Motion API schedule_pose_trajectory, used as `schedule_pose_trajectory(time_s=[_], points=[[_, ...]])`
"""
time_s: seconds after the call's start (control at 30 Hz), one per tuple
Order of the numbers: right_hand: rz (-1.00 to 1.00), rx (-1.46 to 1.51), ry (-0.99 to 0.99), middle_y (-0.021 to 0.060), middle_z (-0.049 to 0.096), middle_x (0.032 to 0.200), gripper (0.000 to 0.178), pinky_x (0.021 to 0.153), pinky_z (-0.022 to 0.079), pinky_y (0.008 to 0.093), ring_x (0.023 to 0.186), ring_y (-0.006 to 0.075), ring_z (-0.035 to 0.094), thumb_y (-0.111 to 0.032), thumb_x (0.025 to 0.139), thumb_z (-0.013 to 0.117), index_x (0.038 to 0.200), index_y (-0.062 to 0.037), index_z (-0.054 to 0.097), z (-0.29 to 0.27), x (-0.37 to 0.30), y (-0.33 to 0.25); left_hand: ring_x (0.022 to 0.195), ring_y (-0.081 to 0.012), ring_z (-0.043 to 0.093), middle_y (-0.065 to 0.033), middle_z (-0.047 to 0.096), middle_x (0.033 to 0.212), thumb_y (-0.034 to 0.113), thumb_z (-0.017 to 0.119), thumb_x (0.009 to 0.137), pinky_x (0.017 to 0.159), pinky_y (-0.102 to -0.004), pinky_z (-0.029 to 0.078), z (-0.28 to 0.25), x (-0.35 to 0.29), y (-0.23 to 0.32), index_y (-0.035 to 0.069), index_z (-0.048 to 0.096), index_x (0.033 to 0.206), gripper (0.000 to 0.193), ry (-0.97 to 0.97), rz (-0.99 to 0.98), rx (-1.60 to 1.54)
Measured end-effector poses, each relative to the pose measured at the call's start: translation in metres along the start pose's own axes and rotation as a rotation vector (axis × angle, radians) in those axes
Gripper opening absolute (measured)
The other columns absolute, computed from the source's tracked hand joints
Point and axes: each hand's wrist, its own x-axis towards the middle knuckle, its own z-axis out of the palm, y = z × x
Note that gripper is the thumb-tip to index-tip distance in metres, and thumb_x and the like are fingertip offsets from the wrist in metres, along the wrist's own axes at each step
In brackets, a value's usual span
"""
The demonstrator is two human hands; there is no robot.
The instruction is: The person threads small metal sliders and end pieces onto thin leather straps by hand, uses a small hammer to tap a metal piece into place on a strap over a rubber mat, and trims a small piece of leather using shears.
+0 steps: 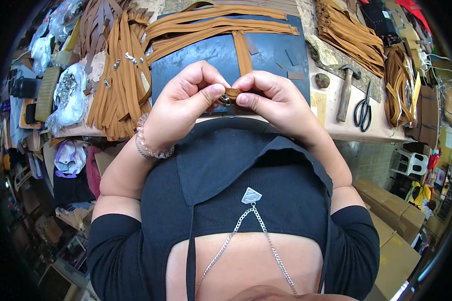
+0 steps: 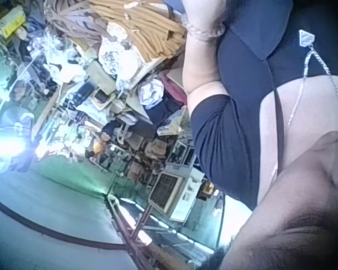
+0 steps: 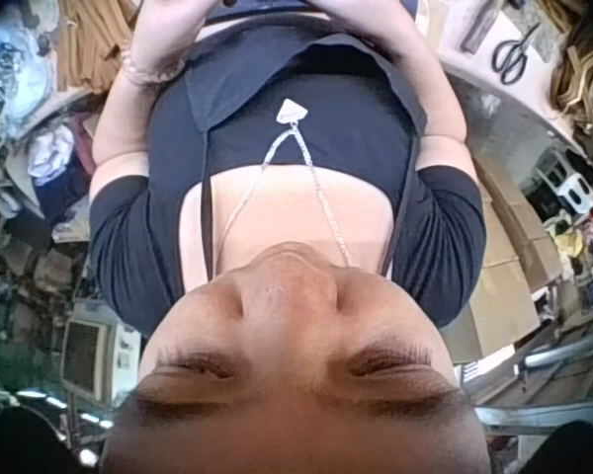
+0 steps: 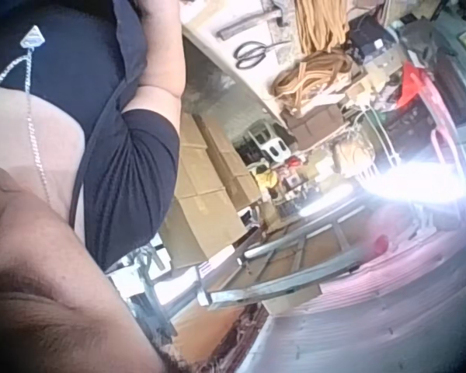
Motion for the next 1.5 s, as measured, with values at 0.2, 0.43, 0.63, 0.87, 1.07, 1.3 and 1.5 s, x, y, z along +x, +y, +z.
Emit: schedule_pose_trajectory(time_s=[0.2,0.43,0.63,0.87,1.07,1.3,1.5], points=[[-0.099,-0.119,-0.007,0.0021,0.066,0.095,0.014,0.081,0.049,0.0243,0.090,0.0071,0.059,-0.009,0.096,0.065,0.105,0.0011,0.066,0.003,-0.003,-0.005,0.078,-0.0046,0.054,0.0023,0.060,0.088,0.007,0.059,0.100,0.072,-0.0206,0.046,0.004,-0.001,0.002,0.005,0.059,0.100,0.001,0.027,0.002,0.003],[-0.041,-0.053,0.000,-0.0014,0.065,0.092,0.017,0.078,0.050,0.0208,0.086,0.0046,0.060,-0.011,0.093,0.073,0.103,-0.0026,0.063,0.011,-0.001,-0.009,0.084,-0.0077,0.057,-0.0008,0.060,0.090,0.001,0.061,0.097,0.077,-0.0229,0.049,0.017,-0.003,0.010,0.001,0.062,0.098,0.001,0.045,0.280,0.547],[-0.072,0.043,-0.033,-0.0022,0.064,0.087,0.017,0.072,0.048,0.0190,0.082,0.0037,0.059,-0.012,0.092,0.074,0.096,-0.0033,0.061,0.007,0.000,-0.001,0.085,-0.0065,0.057,-0.0002,0.061,0.094,-0.001,0.057,0.098,0.078,-0.0230,0.049,0.021,-0.005,0.007,0.001,0.062,0.098,0.006,0.067,-0.006,-0.135],[-0.276,-0.194,0.268,-0.0011,0.065,0.097,0.014,0.085,0.047,0.0210,0.090,0.0062,0.059,-0.008,0.102,0.057,0.109,-0.0033,0.068,-0.004,0.007,0.017,0.074,-0.0037,0.051,0.0031,0.058,0.085,0.012,0.058,0.101,0.067,-0.0203,0.043,0.005,0.001,0.004,0.006,0.060,0.102,0.006,0.153,0.055,-0.101],[0.083,-0.071,0.148,-0.0001,0.059,0.073,0.041,0.062,0.045,0.0203,0.065,0.0063,0.054,-0.043,0.104,0.053,0.096,-0.0053,0.066,-0.075,-0.020,0.049,0.071,-0.0042,0.051,0.0033,0.058,0.083,0.014,0.059,0.102,0.064,-0.0207,0.043,-0.006,-0.003,0.008,0.006,0.060,0.101,0.007,0.183,0.060,-0.096],[0.079,-0.443,-0.329,0.0139,0.055,0.124,0.048,0.104,0.039,0.0418,0.117,0.0299,0.050,-0.032,0.099,0.058,0.142,-0.0096,0.055,-0.036,-0.054,0.061,0.070,-0.0040,0.050,0.0037,0.058,0.082,0.015,0.059,0.102,0.063,-0.0207,0.043,-0.021,0.003,0.017,0.006,0.062,0.101,0.010,0.222,0.068,0.059],[-0.224,-0.665,-0.017,0.0091,0.062,0.085,0.017,0.083,0.047,0.0412,0.092,0.0306,0.060,-0.020,0.090,0.069,0.087,-0.0035,0.066,-0.027,-0.029,0.114,0.072,-0.0035,0.050,0.0043,0.058,0.085,0.016,0.057,0.103,0.066,-0.0199,0.043,-0.009,0.011,0.012,0.007,0.061,0.103,0.010,0.116,0.015,0.085]])
